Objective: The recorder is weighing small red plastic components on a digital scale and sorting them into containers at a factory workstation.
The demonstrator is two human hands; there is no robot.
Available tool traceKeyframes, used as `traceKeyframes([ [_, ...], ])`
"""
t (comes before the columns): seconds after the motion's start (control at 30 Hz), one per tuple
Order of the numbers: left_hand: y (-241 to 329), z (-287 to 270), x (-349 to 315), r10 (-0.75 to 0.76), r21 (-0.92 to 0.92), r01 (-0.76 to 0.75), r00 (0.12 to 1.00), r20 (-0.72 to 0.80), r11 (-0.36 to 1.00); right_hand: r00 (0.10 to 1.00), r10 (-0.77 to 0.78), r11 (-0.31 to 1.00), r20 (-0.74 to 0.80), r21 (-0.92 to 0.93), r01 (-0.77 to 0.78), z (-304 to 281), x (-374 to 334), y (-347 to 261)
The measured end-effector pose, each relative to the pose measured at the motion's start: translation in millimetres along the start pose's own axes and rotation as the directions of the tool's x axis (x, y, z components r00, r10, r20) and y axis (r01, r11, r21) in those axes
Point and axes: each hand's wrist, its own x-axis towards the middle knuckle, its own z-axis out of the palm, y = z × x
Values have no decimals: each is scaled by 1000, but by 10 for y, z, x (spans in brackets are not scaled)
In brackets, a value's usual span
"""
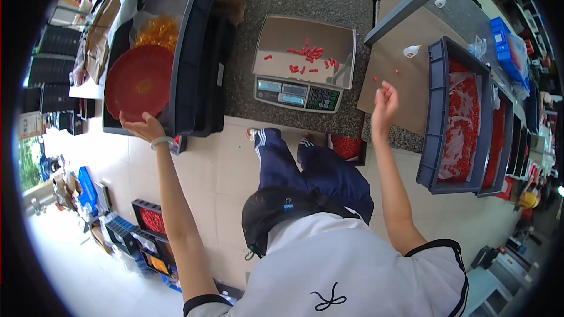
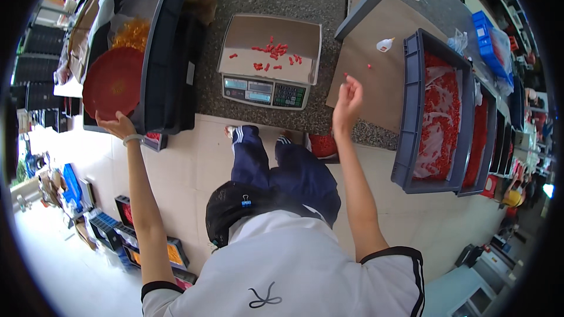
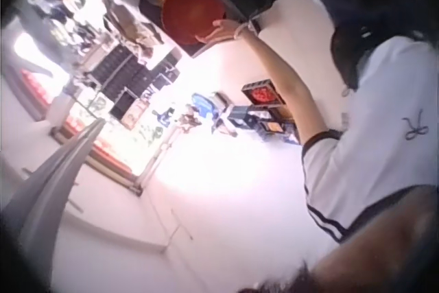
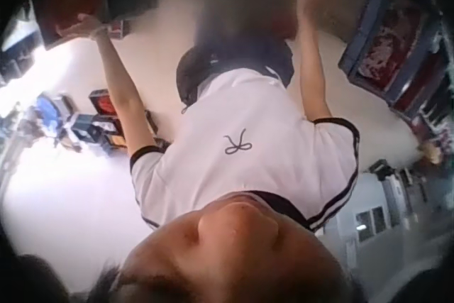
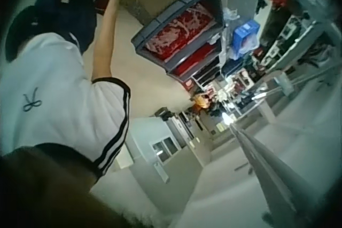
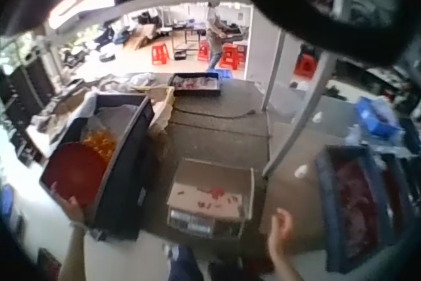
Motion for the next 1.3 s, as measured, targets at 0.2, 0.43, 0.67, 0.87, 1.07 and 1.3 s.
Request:
traceKeyframes([
  [0.2,5,18,11,-4,-8,4,1000,8,1000,634,-189,692,750,-356,628,224,-988,160],
  [0.43,10,-15,-15,-32,-34,32,999,12,999,535,-21,606,845,-415,679,515,-925,281],
  [0.67,33,-14,-13,-42,-23,43,999,12,999,558,-68,589,827,-419,692,676,-786,332],
  [0.87,69,-22,-27,-54,-30,54,998,22,998,549,-16,549,835,-452,703,670,-718,329],
  [1.07,48,4,-17,-59,-31,59,998,24,998,539,-85,550,838,-411,727,602,-711,413],
  [1.3,-42,16,9,-53,-62,54,998,28,997,458,-139,514,878,-331,791,515,-864,505],
])
